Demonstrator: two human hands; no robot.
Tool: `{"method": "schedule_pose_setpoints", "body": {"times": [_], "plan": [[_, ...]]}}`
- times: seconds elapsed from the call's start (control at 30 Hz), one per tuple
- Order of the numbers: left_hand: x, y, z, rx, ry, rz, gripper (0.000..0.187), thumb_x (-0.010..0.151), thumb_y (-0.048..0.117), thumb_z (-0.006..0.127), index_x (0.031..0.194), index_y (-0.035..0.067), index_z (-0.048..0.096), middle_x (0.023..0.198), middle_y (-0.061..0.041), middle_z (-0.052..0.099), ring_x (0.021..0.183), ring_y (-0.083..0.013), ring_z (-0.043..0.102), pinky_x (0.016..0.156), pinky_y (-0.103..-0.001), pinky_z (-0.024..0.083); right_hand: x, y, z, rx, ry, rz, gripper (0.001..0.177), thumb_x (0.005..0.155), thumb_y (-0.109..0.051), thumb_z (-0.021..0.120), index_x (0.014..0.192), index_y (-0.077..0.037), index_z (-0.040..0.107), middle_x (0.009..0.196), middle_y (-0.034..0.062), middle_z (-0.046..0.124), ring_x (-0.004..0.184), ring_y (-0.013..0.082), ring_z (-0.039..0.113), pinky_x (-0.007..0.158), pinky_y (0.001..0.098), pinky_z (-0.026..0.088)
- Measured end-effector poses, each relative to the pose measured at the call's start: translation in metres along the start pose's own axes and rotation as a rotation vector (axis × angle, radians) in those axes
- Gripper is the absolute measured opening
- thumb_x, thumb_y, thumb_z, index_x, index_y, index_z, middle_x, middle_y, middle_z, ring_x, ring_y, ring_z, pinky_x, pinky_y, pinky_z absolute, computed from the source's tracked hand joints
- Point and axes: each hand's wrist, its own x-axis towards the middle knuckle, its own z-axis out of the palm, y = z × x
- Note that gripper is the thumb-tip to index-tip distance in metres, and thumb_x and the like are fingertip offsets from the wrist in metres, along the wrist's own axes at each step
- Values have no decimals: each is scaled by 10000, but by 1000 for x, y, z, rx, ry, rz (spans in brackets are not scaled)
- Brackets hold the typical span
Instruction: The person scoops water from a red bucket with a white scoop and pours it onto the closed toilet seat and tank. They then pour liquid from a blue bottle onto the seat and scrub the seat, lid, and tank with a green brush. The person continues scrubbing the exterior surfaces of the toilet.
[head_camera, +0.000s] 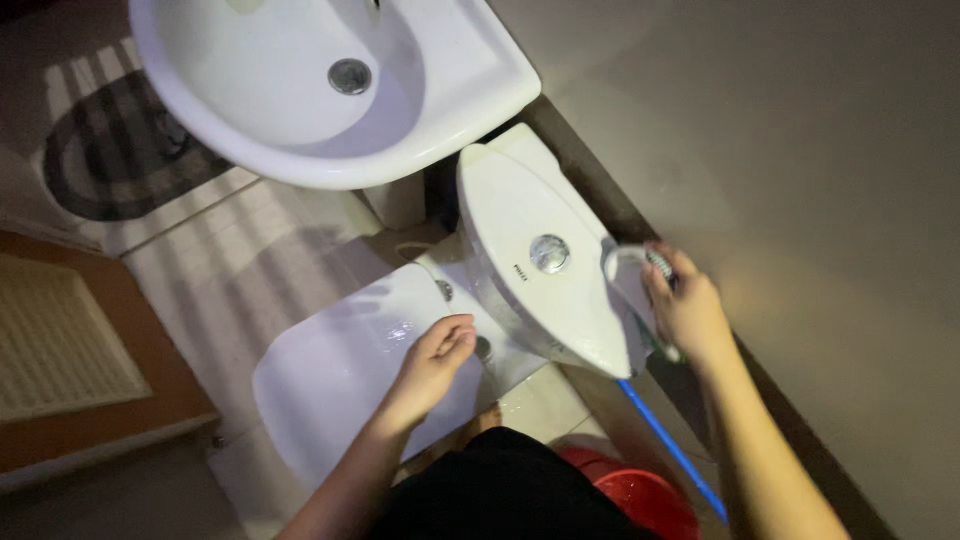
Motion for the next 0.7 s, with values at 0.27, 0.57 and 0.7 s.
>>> {"method": "schedule_pose_setpoints", "body": {"times": [0.27, 0.57, 0.7], "plan": [[29, 5, 16, -47, -29, 90, 409, 1004, 242, 617, 1353, 32, 591, 1319, -125, 678, 1257, -206, 631, 1053, -330, 485, 87, -49, 50, -26, 119, -359, 404, 997, -383, 647, 1295, -112, 670, 1132, 229, 728, 1056, 397, 700, 889, 466, 533], [16, 18, 24, 75, 4, 33, 465, 976, 290, 638, 1383, 69, 595, 1304, -140, 683, 1226, -243, 629, 1051, -369, 503, 154, -127, 90, -180, -80, -335, 427, 982, -427, 627, 1055, -7, 663, 960, 265, 726, 936, 430, 712, 855, 505, 542], [21, 18, 22, 132, 38, 59, 451, 978, 286, 644, 1373, 71, 597, 1314, -120, 676, 1227, -218, 626, 1047, -365, 490, 152, -128, 90, -250, -26, -453, 404, 1001, -431, 643, 1053, -33, 681, 981, 276, 708, 949, 469, 679, 840, 540, 528]]}}
